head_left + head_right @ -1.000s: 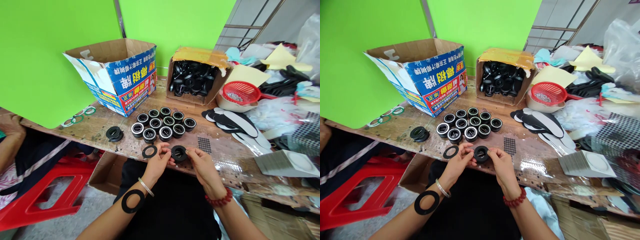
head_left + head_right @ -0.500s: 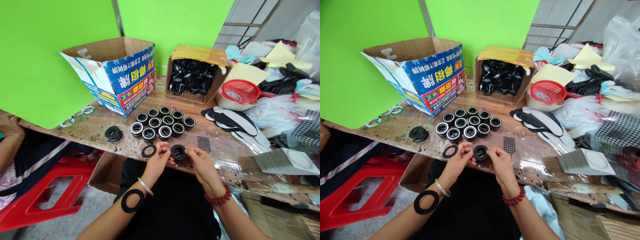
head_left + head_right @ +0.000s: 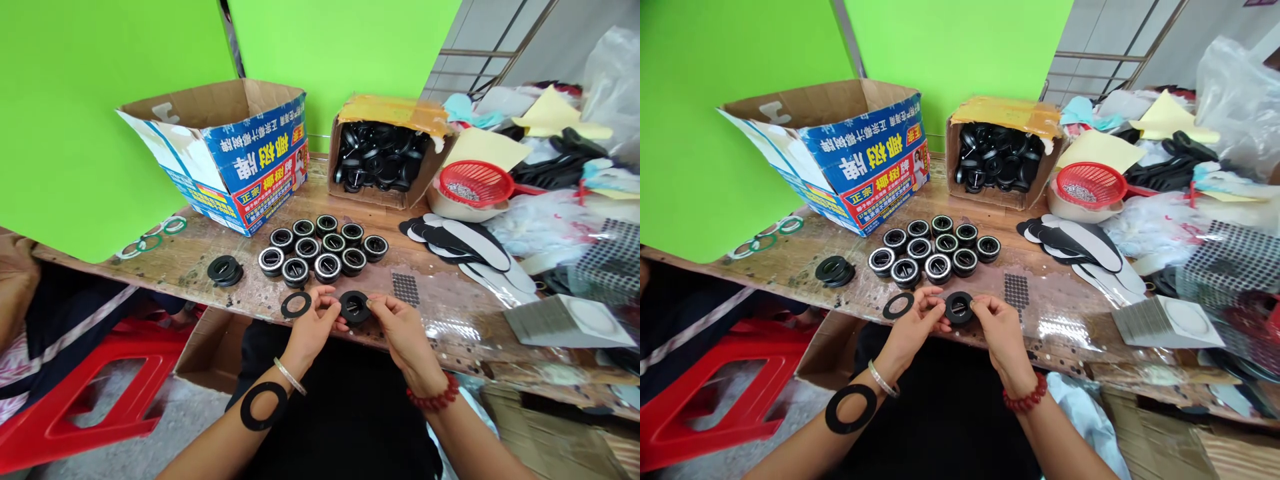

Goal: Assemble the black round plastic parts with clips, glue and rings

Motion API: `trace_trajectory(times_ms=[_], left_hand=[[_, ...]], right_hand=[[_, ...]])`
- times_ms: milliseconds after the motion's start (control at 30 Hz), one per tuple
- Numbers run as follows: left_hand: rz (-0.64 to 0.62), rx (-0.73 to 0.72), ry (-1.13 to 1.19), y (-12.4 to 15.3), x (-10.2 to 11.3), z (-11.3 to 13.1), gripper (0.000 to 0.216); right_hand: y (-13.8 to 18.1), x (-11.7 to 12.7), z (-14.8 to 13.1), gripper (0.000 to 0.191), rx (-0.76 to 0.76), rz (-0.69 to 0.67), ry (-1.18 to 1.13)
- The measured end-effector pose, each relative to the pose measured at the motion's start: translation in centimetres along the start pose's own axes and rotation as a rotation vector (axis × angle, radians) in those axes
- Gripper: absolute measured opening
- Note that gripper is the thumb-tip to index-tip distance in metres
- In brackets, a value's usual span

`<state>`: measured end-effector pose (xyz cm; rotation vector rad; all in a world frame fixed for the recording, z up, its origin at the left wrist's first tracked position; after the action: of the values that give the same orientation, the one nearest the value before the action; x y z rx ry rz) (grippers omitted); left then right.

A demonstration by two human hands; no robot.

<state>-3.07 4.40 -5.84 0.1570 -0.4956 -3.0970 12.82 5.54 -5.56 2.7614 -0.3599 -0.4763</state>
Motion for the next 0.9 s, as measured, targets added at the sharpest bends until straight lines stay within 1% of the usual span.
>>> trace_trajectory(times_ms=[133, 233, 300, 400, 467, 533, 567, 667, 767, 800, 833, 900], left_hand=[[0.011, 0.014, -0.019, -0.1, 0.0, -0.1, 0.035], [0.024, 0.016, -0.048, -0.2, 0.0, 0.0, 0.034], [0.031, 0.019, -0.071, -0.2, -0.1, 0.1, 0.034], [0.035, 0.018, -0.102, -0.1, -0.2, 0.3, 0.034], [0.037, 0.015, -0.114, -0.1, -0.3, 0.4, 0.034], [0.041, 0.015, -0.118, -0.2, -0.3, 0.4, 0.035], [0.042, 0.016, -0.118, -0.3, -0.2, 0.3, 0.035], [0.038, 0.023, -0.108, -0.4, -0.2, 0.3, 0.036], [0.025, 0.041, -0.088, -0.4, -0.1, 0.3, 0.037], [0.023, 0.047, -0.080, -0.4, -0.1, 0.4, 0.036], [0.024, 0.053, -0.071, -0.3, -0.1, 0.4, 0.034], [0.033, 0.064, -0.051, -0.2, 0.1, 0.4, 0.027]], right_hand=[[0.0, 0.1, 0.0, 0.026, 0.061, -0.032, 0.072], [0.1, 0.2, -0.3, 0.026, 0.186, -0.057, 0.219], [0.5, 0.0, -0.8, 0.025, 0.322, -0.069, 0.390], [1.2, -0.4, -1.8, 0.021, 0.532, -0.086, 0.727], [1.4, -0.6, -2.3, 0.020, 0.582, -0.114, 0.919], [1.0, -0.4, -2.6, 0.021, 0.537, -0.142, 1.016], [0.6, -0.3, -2.7, 0.022, 0.491, -0.160, 1.017], [-1.2, -0.1, -2.8, 0.023, 0.299, -0.242, 0.912], [-2.8, -1.0, -2.4, 0.024, 0.102, -0.326, 0.853], [-3.2, -1.4, -2.4, 0.025, 0.079, -0.337, 0.872], [-3.4, -1.9, -2.4, 0.027, 0.090, -0.341, 0.906], [-3.6, -2.7, -2.4, 0.033, 0.176, -0.345, 1.002]])
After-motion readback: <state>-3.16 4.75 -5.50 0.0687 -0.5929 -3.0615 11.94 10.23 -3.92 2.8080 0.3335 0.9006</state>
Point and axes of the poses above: each hand's wrist, its own y-axis away from the middle knuckle, its own x-axis out of the back of the hand, z = x × y, the point moved 4 cm from there along -y, towards the middle knuckle, and after that the axes turned 10 degrees about -y, right-handed, at the moved point
